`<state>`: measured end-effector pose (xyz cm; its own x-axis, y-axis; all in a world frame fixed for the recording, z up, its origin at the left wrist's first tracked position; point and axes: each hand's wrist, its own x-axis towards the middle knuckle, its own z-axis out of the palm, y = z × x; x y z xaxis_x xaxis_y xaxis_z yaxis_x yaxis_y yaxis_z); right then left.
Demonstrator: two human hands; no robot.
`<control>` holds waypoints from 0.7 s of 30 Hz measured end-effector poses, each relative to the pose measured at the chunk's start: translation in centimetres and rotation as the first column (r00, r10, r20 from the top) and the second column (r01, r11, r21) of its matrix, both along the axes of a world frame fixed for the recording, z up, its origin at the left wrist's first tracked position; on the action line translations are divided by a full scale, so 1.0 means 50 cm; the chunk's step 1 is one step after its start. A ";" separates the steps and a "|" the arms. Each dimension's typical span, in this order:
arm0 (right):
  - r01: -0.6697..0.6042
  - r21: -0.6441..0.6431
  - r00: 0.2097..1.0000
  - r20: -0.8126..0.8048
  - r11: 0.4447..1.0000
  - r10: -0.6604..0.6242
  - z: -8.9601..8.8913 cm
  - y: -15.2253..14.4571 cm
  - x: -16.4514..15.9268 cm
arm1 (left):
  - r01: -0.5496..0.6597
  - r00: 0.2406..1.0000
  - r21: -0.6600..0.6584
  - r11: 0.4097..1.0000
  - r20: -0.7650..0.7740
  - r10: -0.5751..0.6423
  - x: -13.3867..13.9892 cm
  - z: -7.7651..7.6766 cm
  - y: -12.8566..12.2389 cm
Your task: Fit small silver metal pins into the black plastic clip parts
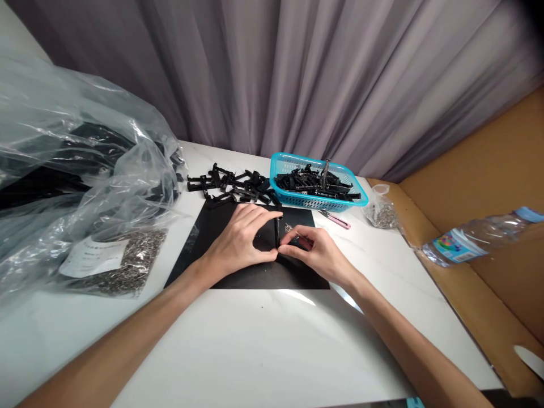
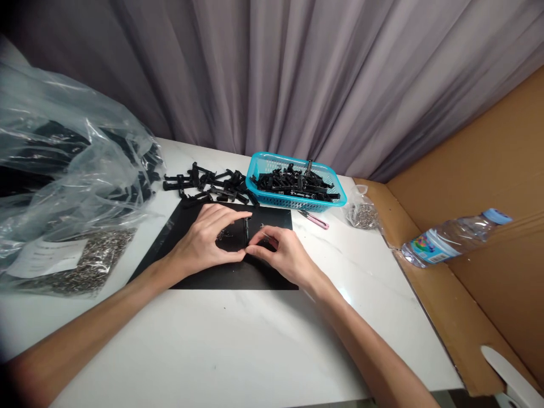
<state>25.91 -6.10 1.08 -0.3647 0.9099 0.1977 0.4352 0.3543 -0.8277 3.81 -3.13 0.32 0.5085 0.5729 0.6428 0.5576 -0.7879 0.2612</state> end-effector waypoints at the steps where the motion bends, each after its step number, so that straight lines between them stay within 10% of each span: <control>1: -0.003 0.030 1.000 0.005 1.000 0.003 0.005 0.000 0.004 | -0.018 1.000 -0.025 1.000 0.011 0.018 -0.002 0.000 0.004; 8: 0.158 0.274 0.987 -0.031 0.949 -0.155 0.026 -0.006 0.022 | -0.072 0.995 -0.161 0.984 0.056 0.082 -0.011 -0.003 0.019; 21: 0.066 -0.022 0.890 -0.451 0.998 -0.069 -0.001 -0.006 -0.011 | -0.041 0.983 -0.294 0.955 0.157 0.091 -0.012 -0.003 0.020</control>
